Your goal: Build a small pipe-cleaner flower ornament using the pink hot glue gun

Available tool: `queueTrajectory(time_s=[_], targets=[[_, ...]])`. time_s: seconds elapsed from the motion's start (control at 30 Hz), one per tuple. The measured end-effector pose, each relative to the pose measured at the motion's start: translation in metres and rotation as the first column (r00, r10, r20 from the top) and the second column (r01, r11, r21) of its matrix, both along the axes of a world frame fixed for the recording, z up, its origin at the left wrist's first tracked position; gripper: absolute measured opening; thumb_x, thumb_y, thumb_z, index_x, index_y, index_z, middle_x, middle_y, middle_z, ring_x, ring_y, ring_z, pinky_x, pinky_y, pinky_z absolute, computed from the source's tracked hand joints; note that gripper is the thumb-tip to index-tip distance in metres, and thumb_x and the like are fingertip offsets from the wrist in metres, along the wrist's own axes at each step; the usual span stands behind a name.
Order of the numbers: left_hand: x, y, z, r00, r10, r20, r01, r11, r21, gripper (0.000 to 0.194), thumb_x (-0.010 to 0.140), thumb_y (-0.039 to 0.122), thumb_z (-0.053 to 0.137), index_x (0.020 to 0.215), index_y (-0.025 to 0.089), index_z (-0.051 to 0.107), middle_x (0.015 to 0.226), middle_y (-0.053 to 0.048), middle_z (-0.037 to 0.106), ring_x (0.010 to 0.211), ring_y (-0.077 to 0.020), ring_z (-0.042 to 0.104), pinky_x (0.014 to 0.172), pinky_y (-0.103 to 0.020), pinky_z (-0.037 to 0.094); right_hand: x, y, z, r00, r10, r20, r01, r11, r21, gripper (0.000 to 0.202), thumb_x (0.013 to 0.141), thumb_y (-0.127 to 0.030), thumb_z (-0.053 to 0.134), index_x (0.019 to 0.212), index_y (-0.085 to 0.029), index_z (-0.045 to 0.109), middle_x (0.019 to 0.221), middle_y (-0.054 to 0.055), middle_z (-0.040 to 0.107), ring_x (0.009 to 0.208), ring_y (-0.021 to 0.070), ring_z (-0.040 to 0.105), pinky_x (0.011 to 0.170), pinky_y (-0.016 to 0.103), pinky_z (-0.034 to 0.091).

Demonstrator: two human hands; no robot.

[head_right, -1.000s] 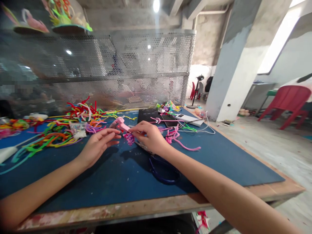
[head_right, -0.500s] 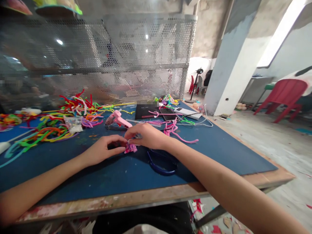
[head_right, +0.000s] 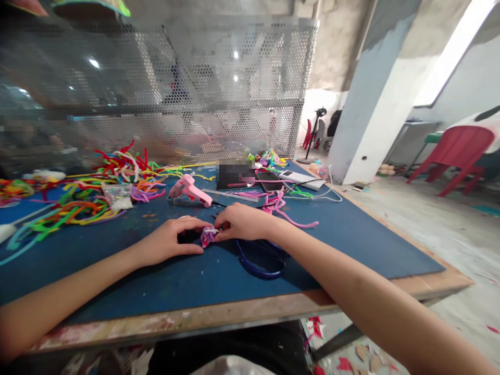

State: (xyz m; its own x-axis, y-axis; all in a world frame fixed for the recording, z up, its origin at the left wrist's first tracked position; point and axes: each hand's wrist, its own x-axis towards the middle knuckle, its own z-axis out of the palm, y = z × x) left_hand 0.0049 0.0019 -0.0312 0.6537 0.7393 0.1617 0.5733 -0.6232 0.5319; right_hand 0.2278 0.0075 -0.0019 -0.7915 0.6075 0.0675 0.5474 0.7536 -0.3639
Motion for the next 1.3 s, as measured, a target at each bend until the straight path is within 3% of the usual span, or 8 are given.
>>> queueTrajectory(time_s=[0.37, 0.53, 0.67, 0.8, 0.93, 1.03, 1.17, 1.3], targets=[[0.004, -0.001, -0.004, 0.999, -0.031, 0.017, 0.029, 0.994, 0.104, 0.037, 0.082, 0.038, 0.060, 0.116, 0.024, 0.064, 0.112, -0.006, 0.066, 0.104, -0.0232, 0.058, 0.093, -0.033, 0.041, 0.001, 0.009, -0.009, 0.997, 0.021, -0.068, -0.027, 0.996, -0.086, 0.028, 0.087, -0.032, 0.053, 0.076, -0.011, 0.067, 0.058, -0.002, 0.050, 0.055, 0.0075, 0.041, 0.054, 0.019, 0.030], [0.004, -0.001, -0.003, 0.984, 0.039, 0.172, -0.047, 0.998, 0.047, 0.032, 0.087, 0.040, 0.054, 0.111, 0.024, 0.066, 0.108, -0.004, 0.068, 0.100, -0.0225, 0.059, 0.089, -0.031, 0.042, 0.001, 0.010, -0.010, 0.980, -0.038, -0.196, -0.006, 0.976, -0.216, 0.035, 0.086, -0.038, 0.053, 0.066, -0.011, 0.062, 0.056, -0.001, 0.055, 0.051, 0.0067, 0.044, 0.051, 0.019, 0.031], [0.006, 0.000, 0.000, 0.882, 0.179, 0.435, -0.149, 0.983, -0.104, 0.033, 0.084, 0.042, 0.056, 0.109, 0.021, 0.063, 0.094, -0.003, 0.068, 0.074, -0.0164, 0.060, 0.065, -0.025, 0.047, -0.007, 0.004, -0.009, 0.904, -0.211, -0.372, 0.056, 0.921, -0.385, 0.036, 0.085, -0.045, 0.053, 0.074, -0.012, 0.060, 0.061, -0.001, 0.057, 0.048, 0.0061, 0.044, 0.047, 0.018, 0.033], [0.008, 0.000, 0.003, 0.765, 0.207, 0.609, -0.046, 0.962, -0.269, 0.032, 0.073, 0.036, 0.071, 0.098, 0.018, 0.063, 0.087, -0.002, 0.066, 0.058, -0.0107, 0.056, 0.055, -0.022, 0.046, -0.015, -0.005, -0.005, 0.883, -0.226, -0.412, 0.035, 0.906, -0.422, 0.033, 0.086, -0.045, 0.050, 0.080, -0.013, 0.057, 0.066, -0.001, 0.057, 0.052, 0.0075, 0.050, 0.049, 0.019, 0.039], [0.006, 0.000, 0.007, 0.555, 0.366, 0.747, 0.021, 0.892, -0.452, 0.030, 0.070, 0.036, 0.074, 0.088, 0.017, 0.059, 0.084, -0.002, 0.066, 0.075, -0.0153, 0.064, 0.063, -0.025, 0.052, -0.005, -0.023, 0.004, 0.922, -0.316, -0.225, 0.311, 0.949, -0.058, 0.030, 0.084, -0.043, 0.055, 0.096, -0.016, 0.057, 0.080, 0.003, 0.063, 0.069, 0.0152, 0.060, 0.062, 0.026, 0.045], [0.001, 0.001, 0.012, 0.410, 0.468, 0.783, 0.021, 0.853, -0.521, 0.032, 0.066, 0.030, 0.078, 0.087, 0.017, 0.056, 0.081, -0.001, 0.066, 0.079, -0.0152, 0.066, 0.069, -0.025, 0.053, 0.011, -0.041, 0.002, 0.826, -0.554, 0.103, 0.510, 0.812, 0.284, 0.033, 0.083, -0.038, 0.059, 0.102, -0.012, 0.059, 0.092, 0.012, 0.065, 0.084, 0.0263, 0.063, 0.070, 0.035, 0.047], [-0.006, 0.003, 0.016, 0.318, 0.480, 0.818, 0.055, 0.852, -0.521, 0.035, 0.066, 0.026, 0.078, 0.093, 0.020, 0.058, 0.081, 0.002, 0.065, 0.074, -0.0120, 0.064, 0.071, -0.026, 0.054, 0.024, -0.059, -0.009, 0.767, -0.556, 0.319, 0.360, 0.785, 0.504, 0.032, 0.088, -0.036, 0.049, 0.093, -0.009, 0.065, 0.095, 0.017, 0.064, 0.094, 0.0313, 0.061, 0.081, 0.040, 0.047], [-0.007, 0.003, 0.016, 0.307, 0.492, 0.815, 0.052, 0.846, -0.531, 0.032, 0.067, 0.027, 0.077, 0.092, 0.021, 0.059, 0.080, 0.003, 0.064, 0.072, -0.0112, 0.064, 0.063, -0.022, 0.053, 0.023, -0.066, -0.011, 0.714, -0.576, 0.397, 0.286, 0.758, 0.586, 0.024, 0.084, -0.028, 0.053, 0.084, -0.009, 0.067, 0.084, 0.019, 0.064, 0.085, 0.0310, 0.062, 0.068, 0.038, 0.049]])
